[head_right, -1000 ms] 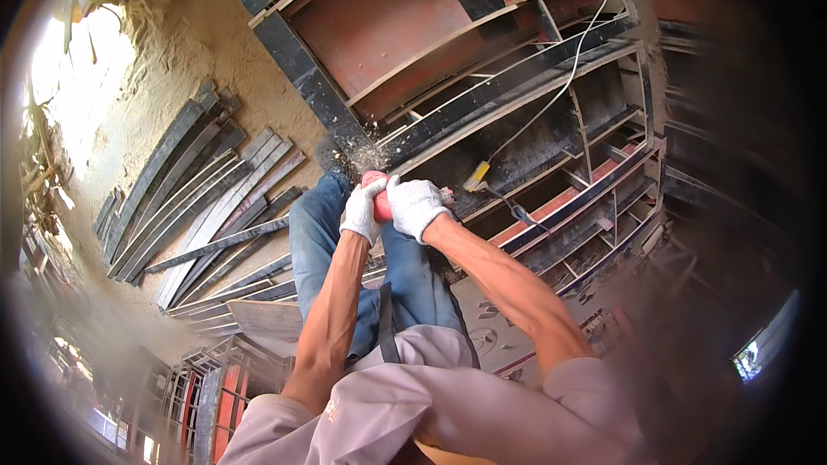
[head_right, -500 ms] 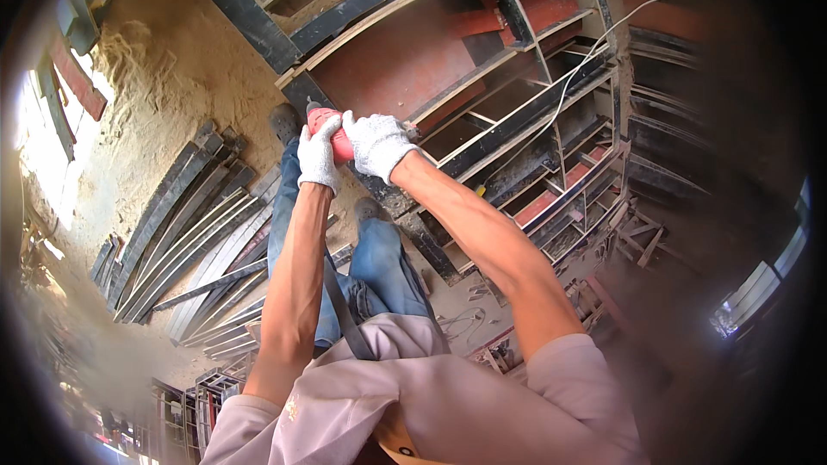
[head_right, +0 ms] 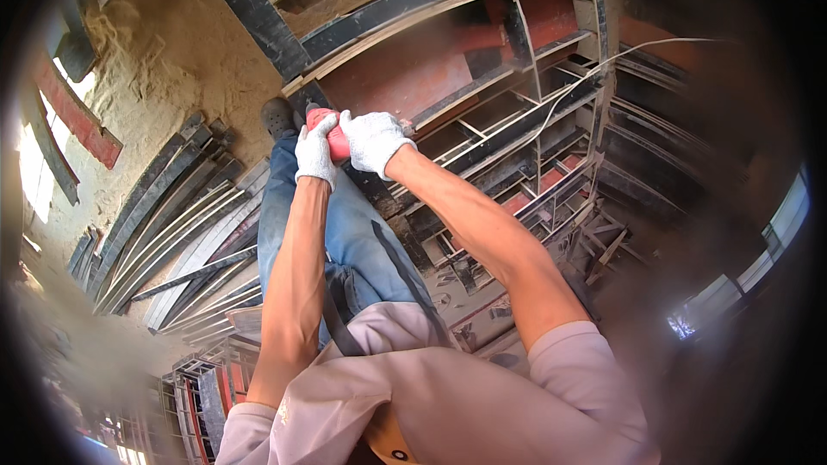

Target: The person uses a red electric sander to smooth the edges and surfaces of a wooden cabinet frame. They move the sander along the frame, reposition the cabinet, and continue sanding different sections.

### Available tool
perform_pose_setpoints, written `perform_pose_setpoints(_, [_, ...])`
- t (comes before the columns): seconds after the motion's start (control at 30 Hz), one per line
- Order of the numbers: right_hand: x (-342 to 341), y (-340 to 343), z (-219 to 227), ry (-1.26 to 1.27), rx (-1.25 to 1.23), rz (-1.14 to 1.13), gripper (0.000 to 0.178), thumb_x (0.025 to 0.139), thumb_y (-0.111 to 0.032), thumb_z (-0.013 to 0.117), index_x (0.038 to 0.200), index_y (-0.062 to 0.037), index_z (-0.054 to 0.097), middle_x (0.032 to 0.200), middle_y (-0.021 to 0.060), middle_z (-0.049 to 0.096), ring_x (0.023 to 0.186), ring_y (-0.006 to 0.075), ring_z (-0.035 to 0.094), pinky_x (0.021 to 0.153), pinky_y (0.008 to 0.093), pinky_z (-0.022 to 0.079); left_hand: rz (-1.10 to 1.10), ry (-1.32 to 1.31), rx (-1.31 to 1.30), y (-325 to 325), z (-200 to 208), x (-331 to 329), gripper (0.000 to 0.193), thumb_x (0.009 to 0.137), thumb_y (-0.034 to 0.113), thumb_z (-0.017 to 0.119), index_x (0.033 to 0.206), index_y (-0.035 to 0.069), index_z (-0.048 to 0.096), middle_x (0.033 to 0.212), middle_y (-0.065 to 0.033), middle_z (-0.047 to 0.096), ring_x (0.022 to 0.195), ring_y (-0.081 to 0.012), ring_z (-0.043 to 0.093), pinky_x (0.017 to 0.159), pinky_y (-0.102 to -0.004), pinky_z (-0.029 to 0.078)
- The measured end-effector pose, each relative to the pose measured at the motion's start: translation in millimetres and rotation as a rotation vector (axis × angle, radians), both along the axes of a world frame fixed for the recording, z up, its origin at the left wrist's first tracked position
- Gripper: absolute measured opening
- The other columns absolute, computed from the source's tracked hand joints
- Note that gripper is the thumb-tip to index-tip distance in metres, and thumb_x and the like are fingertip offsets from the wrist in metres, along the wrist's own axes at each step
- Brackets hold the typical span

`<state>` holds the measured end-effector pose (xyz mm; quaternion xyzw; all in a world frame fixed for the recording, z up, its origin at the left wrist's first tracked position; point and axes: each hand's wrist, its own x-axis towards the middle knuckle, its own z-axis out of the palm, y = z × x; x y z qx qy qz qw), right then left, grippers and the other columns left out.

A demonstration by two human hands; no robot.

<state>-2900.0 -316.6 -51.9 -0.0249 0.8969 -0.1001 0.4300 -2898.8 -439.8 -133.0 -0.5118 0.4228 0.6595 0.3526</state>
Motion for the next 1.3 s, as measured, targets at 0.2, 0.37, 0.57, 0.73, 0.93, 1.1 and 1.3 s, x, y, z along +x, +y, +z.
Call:
perform_pose_setpoints(0.2, [-36,5,0,-0.027,-0.104,0.169,0.049,0.077,-0.014,0.065,0.118,0.0098,0.055,0.083,0.0231,0.071,0.077,0.037,0.071,0.069,0.0449,0.056,0.25,-0.111,0.159,-3,-11,6,0.07,0.079,0.006,0.077,0.139,-0.001,0.041,0.132,-0.0153,0.057,0.109,-0.0296,0.063,0.094,-0.0431,0.052])
perform_pose_setpoints(0.37, [-71,3,7,-0.121,-0.069,0.328,0.021,0.074,-0.018,0.072,0.092,-0.0076,0.075,0.091,0.0137,0.075,0.085,0.0291,0.073,0.074,0.0408,0.057,0.473,-0.192,0.359,9,-4,-9,0.046,0.088,0.011,0.068,0.129,0.001,0.049,0.12,-0.0176,0.067,0.102,-0.0324,0.068,0.086,-0.0488,0.057])
perform_pose_setpoints(0.57, [-82,2,0,-0.148,-0.127,0.356,0.028,0.072,-0.016,0.073,0.096,-0.0024,0.069,0.092,0.0177,0.072,0.084,0.0322,0.072,0.072,0.0424,0.057,0.438,-0.22,0.229,11,-3,-21,0.035,0.092,0.016,0.063,0.122,-0.002,0.058,0.112,-0.0156,0.071,0.098,-0.0306,0.069,0.086,-0.0451,0.057])
perform_pose_setpoints(0.73, [-83,-19,-6,-0.119,-0.13,0.307,0.023,0.08,-0.016,0.065,0.097,-0.0022,0.072,0.096,0.018,0.073,0.085,0.0317,0.072,0.071,0.0433,0.057,0.382,-0.174,0.324,-3,-4,-29,0.038,0.096,0.024,0.056,0.122,-0.003,0.061,0.121,-0.0157,0.069,0.107,-0.0316,0.066,0.098,-0.0436,0.052])
perform_pose_setpoints(0.93, [-67,-7,-9,-0.054,-0.16,0.194,0.032,0.087,-0.013,0.058,0.106,0.0125,0.062,0.084,0.022,0.072,0.074,0.0346,0.072,0.064,0.0448,0.057,0.47,-0.193,0.482,-1,-22,-10,0.038,0.095,0.02,0.059,0.127,-0.001,0.057,0.12,-0.0175,0.067,0.106,-0.0316,0.067,0.096,-0.0468,0.053])
perform_pose_setpoints(1.1, [-48,-6,-5,-0.074,-0.115,0.11,0.032,0.089,-0.016,0.056,0.107,0.0099,0.062,0.087,0.0233,0.071,0.078,0.0366,0.072,0.066,0.0465,0.057,0.506,-0.205,0.4,-4,-48,28,0.05,0.09,0.008,0.064,0.136,0.005,0.044,0.122,-0.0209,0.064,0.101,-0.0368,0.068,0.089,-0.0482,0.057])
perform_pose_setpoints(1.3, [-65,0,-14,-0.116,-0.189,0.111,0.027,0.091,-0.023,0.052,0.096,-0.0044,0.071,0.095,0.0211,0.073,0.086,0.0341,0.072,0.071,0.0472,0.056,0.36,-0.275,0.26,-11,-74,12,0.036,0.088,0.018,0.068,0.118,-0.001,0.06,0.108,-0.0158,0.069,0.097,-0.0325,0.068,0.088,-0.0446,0.056])
